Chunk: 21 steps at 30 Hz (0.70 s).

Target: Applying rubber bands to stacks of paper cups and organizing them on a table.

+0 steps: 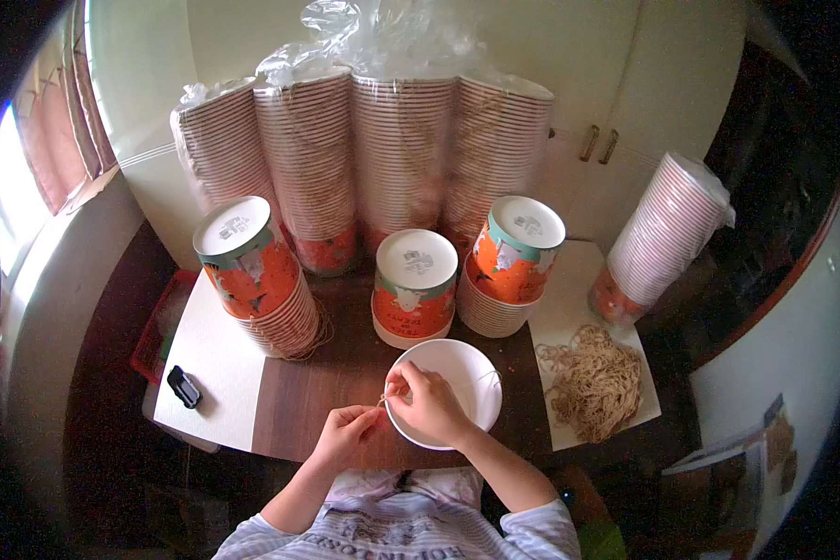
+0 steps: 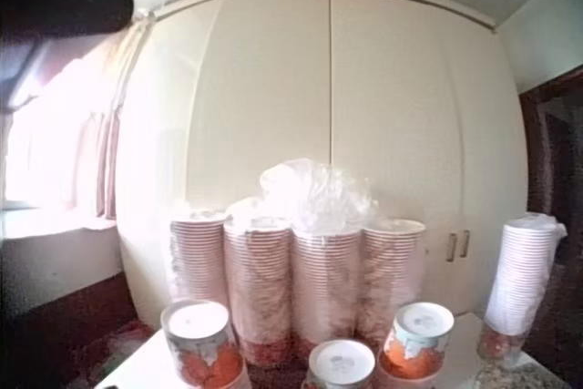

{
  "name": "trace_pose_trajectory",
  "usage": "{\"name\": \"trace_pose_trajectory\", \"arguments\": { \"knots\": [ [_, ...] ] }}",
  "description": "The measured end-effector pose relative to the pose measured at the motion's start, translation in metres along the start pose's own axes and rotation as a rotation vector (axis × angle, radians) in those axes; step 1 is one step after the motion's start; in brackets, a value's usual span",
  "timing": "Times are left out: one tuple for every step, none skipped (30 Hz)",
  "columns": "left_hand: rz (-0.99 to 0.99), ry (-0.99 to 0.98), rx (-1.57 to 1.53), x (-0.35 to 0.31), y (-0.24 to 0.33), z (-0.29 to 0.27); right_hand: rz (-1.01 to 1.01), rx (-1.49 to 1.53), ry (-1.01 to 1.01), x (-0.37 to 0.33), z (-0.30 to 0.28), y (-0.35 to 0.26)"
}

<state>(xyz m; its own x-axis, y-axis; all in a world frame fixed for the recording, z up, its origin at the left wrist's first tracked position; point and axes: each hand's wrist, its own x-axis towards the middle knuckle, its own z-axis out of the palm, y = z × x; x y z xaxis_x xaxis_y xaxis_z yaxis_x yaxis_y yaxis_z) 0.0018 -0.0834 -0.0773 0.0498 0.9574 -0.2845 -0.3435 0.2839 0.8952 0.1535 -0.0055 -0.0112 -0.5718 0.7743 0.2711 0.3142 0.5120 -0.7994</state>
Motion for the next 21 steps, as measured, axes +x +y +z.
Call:
{"name": "trace_pose_trajectory", "arguments": {
  "knots": [
    [0.000, 0.000, -0.001, 0.002, -0.001, 0.001, 0.000, -0.001, -0.006, 0.000, 0.000, 0.000],
    [0.007, 0.041, -0.098, 0.004, -0.002, 0.003, 0.000, -0.001, -0.006, -0.001, 0.000, 0.001],
    [0.013, 0.082, -0.196, 0.006, -0.003, 0.004, -0.011, -0.007, -0.016, 0.000, 0.001, 0.001],
    [0.015, 0.083, -0.196, 0.007, -0.002, 0.005, -0.023, -0.012, -0.026, 0.000, 0.001, 0.002],
    [0.025, 0.105, -0.286, 0.009, -0.001, 0.006, -0.025, -0.012, -0.027, 0.000, 0.001, 0.000],
    [0.035, 0.127, -0.376, 0.010, 0.001, 0.006, -0.024, -0.018, -0.024, 0.000, 0.001, -0.002],
    [0.034, 0.124, -0.376, 0.011, 0.005, 0.009, -0.020, -0.027, -0.019, 0.000, 0.000, -0.002],
    [0.026, 0.142, -0.408, 0.010, 0.011, 0.013, -0.019, -0.028, -0.017, 0.000, 0.000, -0.001],
    [0.017, 0.160, -0.439, 0.011, 0.015, 0.015, -0.022, -0.030, -0.019, 0.000, 0.000, 0.001],
    [0.016, 0.157, -0.439, 0.014, 0.017, 0.016, -0.025, -0.032, -0.020, 0.000, 0.000, 0.002],
    [0.053, 0.156, -0.426, 0.015, 0.018, 0.017, -0.026, -0.031, -0.021, 0.000, 0.000, 0.002],
    [0.089, 0.154, -0.412, 0.015, 0.019, 0.017, -0.023, -0.039, -0.018, 0.000, 0.000, 0.001],
    [0.090, 0.156, -0.412, 0.016, 0.018, 0.015, -0.022, -0.046, -0.016, 0.000, 0.000, 0.001],
    [0.099, 0.142, -0.373, 0.017, 0.017, 0.012, -0.023, -0.046, -0.017, 0.000, 0.001, 0.000],
    [0.107, 0.128, -0.334, 0.017, 0.016, 0.010, -0.024, -0.039, -0.015, 0.000, 0.001, -0.001],
    [0.106, 0.126, -0.335, 0.016, 0.018, 0.012, -0.021, -0.035, -0.013, 0.000, 0.001, 0.000],
    [0.152, 0.152, -0.286, 0.015, 0.023, 0.016, -0.019, -0.036, -0.012, 0.001, 0.001, 0.000],
    [0.198, 0.179, -0.237, 0.014, 0.026, 0.019, -0.019, -0.039, -0.013, 0.001, 0.000, -0.001],
    [0.198, 0.179, -0.237, 0.015, 0.027, 0.019, -0.019, -0.041, -0.015, 0.001, 0.000, -0.001],
    [0.308, 0.200, -0.100, 0.015, 0.027, 0.019, -0.020, -0.041, -0.015, 0.001, 0.000, -0.002],
    [0.417, 0.221, 0.037, 0.016, 0.027, 0.019, -0.018, -0.039, -0.016, 0.001, 0.000, -0.002]
  ]
}}
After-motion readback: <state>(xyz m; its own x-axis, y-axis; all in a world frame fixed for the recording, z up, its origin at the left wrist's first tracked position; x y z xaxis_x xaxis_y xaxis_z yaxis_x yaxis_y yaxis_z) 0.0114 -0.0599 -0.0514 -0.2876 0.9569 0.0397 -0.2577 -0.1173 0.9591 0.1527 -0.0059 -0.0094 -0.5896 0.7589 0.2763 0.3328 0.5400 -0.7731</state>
